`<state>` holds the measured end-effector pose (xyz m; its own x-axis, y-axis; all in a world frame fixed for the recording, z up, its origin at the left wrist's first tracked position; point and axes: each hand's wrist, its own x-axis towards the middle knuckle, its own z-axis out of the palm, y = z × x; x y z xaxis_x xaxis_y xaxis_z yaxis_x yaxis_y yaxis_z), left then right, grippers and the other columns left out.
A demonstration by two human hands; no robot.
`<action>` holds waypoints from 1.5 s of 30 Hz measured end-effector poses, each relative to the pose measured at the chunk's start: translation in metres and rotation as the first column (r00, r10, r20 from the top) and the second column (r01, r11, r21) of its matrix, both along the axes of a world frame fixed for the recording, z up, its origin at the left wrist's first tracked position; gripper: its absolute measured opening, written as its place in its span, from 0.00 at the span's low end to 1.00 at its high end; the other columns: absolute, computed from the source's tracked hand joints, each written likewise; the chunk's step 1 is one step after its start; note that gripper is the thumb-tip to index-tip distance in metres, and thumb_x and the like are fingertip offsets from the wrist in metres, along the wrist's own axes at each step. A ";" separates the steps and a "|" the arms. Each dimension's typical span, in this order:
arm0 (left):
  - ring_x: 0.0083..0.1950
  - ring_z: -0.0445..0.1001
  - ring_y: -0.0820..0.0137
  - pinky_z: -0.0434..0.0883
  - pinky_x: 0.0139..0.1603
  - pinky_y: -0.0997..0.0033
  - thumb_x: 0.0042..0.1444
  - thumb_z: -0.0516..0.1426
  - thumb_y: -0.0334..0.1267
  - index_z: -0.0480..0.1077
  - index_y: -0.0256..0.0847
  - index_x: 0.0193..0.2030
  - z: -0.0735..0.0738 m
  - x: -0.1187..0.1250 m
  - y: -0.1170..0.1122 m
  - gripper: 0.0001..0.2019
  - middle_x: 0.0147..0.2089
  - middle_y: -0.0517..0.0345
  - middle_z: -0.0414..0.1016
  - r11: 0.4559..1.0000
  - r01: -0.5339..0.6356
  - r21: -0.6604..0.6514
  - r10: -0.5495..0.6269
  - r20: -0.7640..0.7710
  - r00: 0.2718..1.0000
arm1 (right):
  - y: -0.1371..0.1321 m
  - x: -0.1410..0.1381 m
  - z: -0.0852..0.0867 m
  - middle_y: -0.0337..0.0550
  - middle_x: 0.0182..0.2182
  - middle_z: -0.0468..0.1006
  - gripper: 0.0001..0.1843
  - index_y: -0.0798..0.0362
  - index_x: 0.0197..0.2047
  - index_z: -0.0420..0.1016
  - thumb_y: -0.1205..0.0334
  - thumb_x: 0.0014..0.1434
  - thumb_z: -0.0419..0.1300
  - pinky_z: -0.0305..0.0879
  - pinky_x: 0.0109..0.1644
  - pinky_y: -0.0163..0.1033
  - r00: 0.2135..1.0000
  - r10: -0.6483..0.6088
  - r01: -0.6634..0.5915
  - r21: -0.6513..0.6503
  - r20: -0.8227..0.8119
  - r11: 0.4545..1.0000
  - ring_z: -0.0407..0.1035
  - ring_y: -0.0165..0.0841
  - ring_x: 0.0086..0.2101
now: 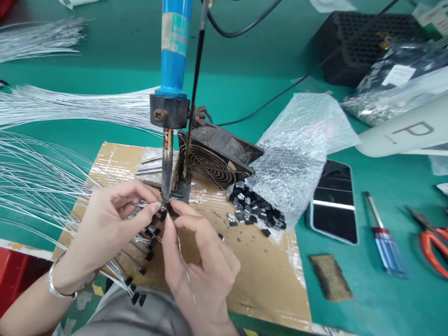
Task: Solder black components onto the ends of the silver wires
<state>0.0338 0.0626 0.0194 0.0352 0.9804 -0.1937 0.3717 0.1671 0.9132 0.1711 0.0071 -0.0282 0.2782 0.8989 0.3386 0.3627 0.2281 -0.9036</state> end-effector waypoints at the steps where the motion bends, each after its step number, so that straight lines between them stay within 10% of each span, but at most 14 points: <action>1: 0.39 0.81 0.62 0.69 0.31 0.68 0.52 0.59 0.33 0.74 0.41 0.28 0.000 0.000 0.000 0.03 0.35 0.54 0.83 1.000 -0.002 0.000 0.002 0.001 1.000 | 0.000 0.000 0.000 0.47 0.45 0.89 0.07 0.48 0.41 0.78 0.70 0.64 0.68 0.83 0.51 0.46 1.000 -0.009 0.009 -0.003 -0.002 1.000 0.85 0.42 0.46; 37: 0.39 0.81 0.62 0.70 0.32 0.68 0.51 0.59 0.33 0.74 0.40 0.28 0.000 0.000 0.000 0.03 0.35 0.52 0.83 1.000 0.013 -0.003 -0.013 0.001 1.000 | 0.001 -0.002 -0.004 0.46 0.46 0.88 0.09 0.50 0.41 0.77 0.73 0.63 0.68 0.80 0.52 0.43 0.999 0.003 -0.001 0.039 -0.053 0.999 0.84 0.40 0.47; 42: 0.39 0.81 0.60 0.72 0.35 0.66 0.51 0.59 0.36 0.74 0.40 0.28 -0.006 -0.002 0.001 0.04 0.37 0.48 0.84 0.999 0.004 -0.047 -0.006 -0.034 0.999 | 0.003 0.006 -0.001 0.39 0.35 0.83 0.02 0.49 0.42 0.79 0.62 0.67 0.67 0.73 0.42 0.38 0.978 -0.208 0.209 -0.075 0.024 0.975 0.78 0.33 0.35; 45: 0.40 0.81 0.59 0.71 0.35 0.66 0.51 0.60 0.37 0.74 0.40 0.28 -0.008 -0.002 0.001 0.04 0.38 0.47 0.84 0.998 0.003 -0.055 -0.005 -0.034 0.999 | 0.003 0.014 0.001 0.39 0.35 0.83 0.15 0.49 0.41 0.83 0.56 0.75 0.56 0.70 0.40 0.37 0.985 -0.155 0.144 -0.124 -0.082 0.982 0.75 0.32 0.35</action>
<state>0.0314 0.0636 0.0111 0.0316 0.9682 -0.2483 0.4031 0.2150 0.8896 0.1846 0.0098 -0.0270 0.4371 0.8768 0.2006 0.2997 0.0683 -0.9516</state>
